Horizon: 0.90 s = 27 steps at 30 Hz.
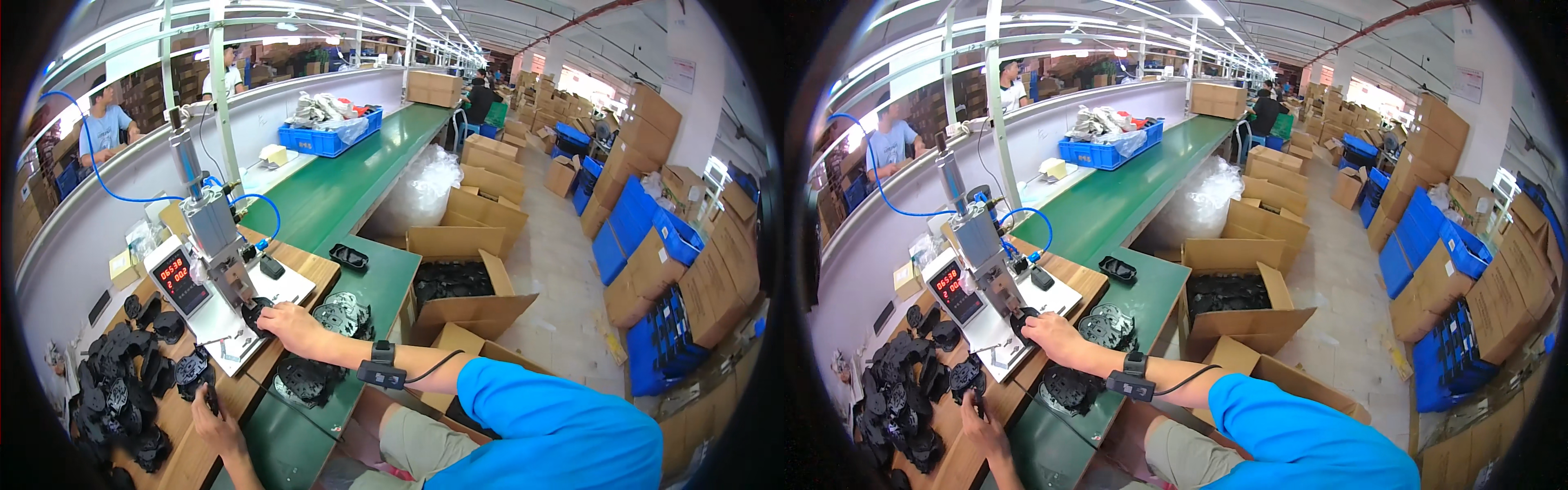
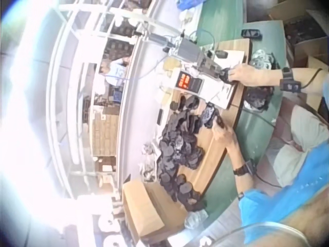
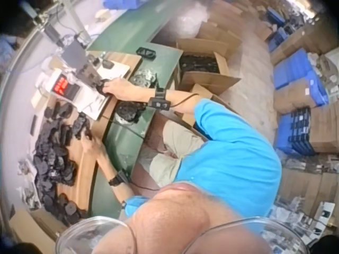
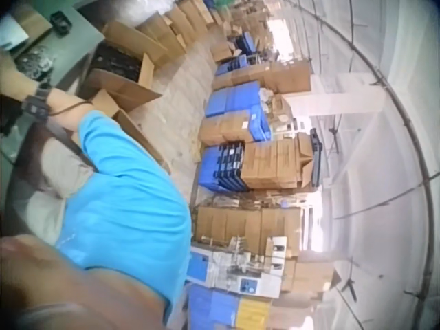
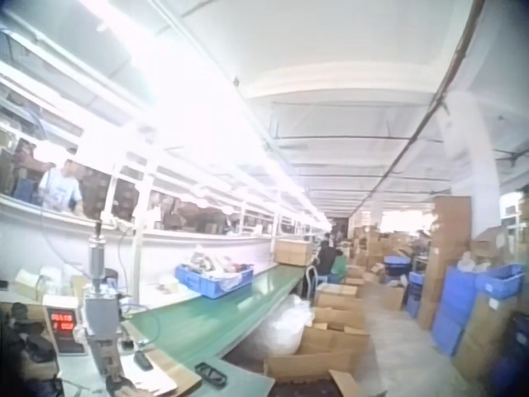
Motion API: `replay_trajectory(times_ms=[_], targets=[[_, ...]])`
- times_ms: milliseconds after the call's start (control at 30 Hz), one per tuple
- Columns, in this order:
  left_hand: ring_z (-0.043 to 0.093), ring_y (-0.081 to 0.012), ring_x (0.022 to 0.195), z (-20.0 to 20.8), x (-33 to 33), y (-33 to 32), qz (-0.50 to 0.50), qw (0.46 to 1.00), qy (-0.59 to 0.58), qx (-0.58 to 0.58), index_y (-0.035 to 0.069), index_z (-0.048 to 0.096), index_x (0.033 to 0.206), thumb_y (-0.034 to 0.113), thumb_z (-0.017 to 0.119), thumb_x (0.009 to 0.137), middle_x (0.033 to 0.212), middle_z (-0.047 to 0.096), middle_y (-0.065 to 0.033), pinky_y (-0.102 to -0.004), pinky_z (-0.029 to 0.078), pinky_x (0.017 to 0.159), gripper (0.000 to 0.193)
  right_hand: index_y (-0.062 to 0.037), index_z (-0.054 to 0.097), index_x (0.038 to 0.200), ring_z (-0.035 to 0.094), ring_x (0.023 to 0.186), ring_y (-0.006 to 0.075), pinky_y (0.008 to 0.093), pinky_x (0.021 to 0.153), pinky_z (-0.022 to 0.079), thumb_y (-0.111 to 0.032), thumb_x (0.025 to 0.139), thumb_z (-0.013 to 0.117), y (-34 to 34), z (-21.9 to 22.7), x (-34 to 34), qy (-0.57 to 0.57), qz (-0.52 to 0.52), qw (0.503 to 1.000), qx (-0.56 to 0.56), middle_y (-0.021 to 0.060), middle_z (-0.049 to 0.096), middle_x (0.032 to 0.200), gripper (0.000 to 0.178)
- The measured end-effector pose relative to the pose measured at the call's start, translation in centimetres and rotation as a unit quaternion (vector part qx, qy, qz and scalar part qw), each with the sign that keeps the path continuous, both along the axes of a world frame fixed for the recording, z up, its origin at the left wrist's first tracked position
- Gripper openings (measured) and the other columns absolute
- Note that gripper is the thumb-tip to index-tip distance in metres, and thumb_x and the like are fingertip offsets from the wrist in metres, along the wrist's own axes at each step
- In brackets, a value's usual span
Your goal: Manually press electronic components using a small pneumatic or manual press machine at a workstation.
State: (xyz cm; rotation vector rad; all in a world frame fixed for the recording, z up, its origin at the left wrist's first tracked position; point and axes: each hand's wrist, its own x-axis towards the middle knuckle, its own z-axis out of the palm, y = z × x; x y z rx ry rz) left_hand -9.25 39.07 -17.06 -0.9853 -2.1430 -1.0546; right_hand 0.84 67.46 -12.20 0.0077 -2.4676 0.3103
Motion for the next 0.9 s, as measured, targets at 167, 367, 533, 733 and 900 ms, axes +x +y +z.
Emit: replay_trajectory(times_ms=[167, 367, 533, 733, 900], targets=[[0.067, -0.0428, 0.104, 1.3, 0.8, 1.0, -0.017, 0.999, -0.036, 0.016, -0.003, 0.059, 0.140, 0.001, 0.063, 0.100, 0.118, 0.068, -0.0246, -0.0474, 0.052, 0.090, 0.041, -0.0061, 0.066, 0.105, 0.064, 0.100, 0.0323, 0.0427, 0.091, 0.052, 0.007, 0.078, 0.061, 0.3, 0.1, -0.1, 0.009, -0.003, 1.000, 0.000, 0.0087, 0.063, 0.101, 0.030], [0.064, -0.0417, 0.119, 0.5, 0.0, 0.0, -0.040, 0.998, 0.007, -0.037, -0.002, 0.059, 0.141, -0.003, 0.062, 0.096, 0.130, 0.066, -0.0235, -0.0471, 0.050, 0.101, 0.045, -0.0065, 0.067, 0.104, 0.064, 0.098, 0.0330, 0.0434, 0.089, 0.053, 0.005, 0.078, 0.061, 0.3, 0.0, -0.2, 0.013, 0.001, 1.000, -0.002, 0.0087, 0.063, 0.101, 0.029], [0.056, -0.0399, 0.135, 0.5, 0.4, -0.2, -0.055, 0.997, 0.021, -0.059, 0.000, 0.060, 0.140, -0.011, 0.058, 0.091, 0.142, 0.062, -0.0210, -0.0476, 0.045, 0.112, 0.050, -0.0071, 0.068, 0.103, 0.066, 0.098, 0.0329, 0.0444, 0.090, 0.053, 0.003, 0.079, 0.061, -0.5, 0.0, 0.1, 0.011, -0.007, 1.000, -0.007, 0.0084, 0.065, 0.101, 0.027], [0.058, -0.0390, 0.133, 1.2, 0.9, 0.5, -0.041, 0.995, 0.037, -0.078, 0.003, 0.064, 0.137, -0.010, 0.061, 0.086, 0.138, 0.064, -0.0199, -0.0476, 0.044, 0.114, 0.053, -0.0073, 0.071, 0.100, 0.069, 0.098, 0.0344, 0.0466, 0.088, 0.056, -0.001, 0.080, 0.063, -0.1, -0.2, -0.1, 0.012, -0.002, 1.000, -0.029, 0.0104, 0.069, 0.102, 0.022], [0.062, -0.0384, 0.128, 1.4, 0.9, 1.0, -0.053, 0.997, 0.005, -0.056, 0.004, 0.065, 0.135, -0.012, 0.061, 0.083, 0.137, 0.066, -0.0191, -0.0456, 0.048, 0.109, 0.054, -0.0089, 0.072, 0.099, 0.069, 0.094, 0.0339, 0.0456, 0.086, 0.056, 0.003, 0.077, 0.062, 0.4, 0.3, 0.4, 0.021, -0.017, 0.999, -0.018, 0.0098, 0.068, 0.098, 0.027]])
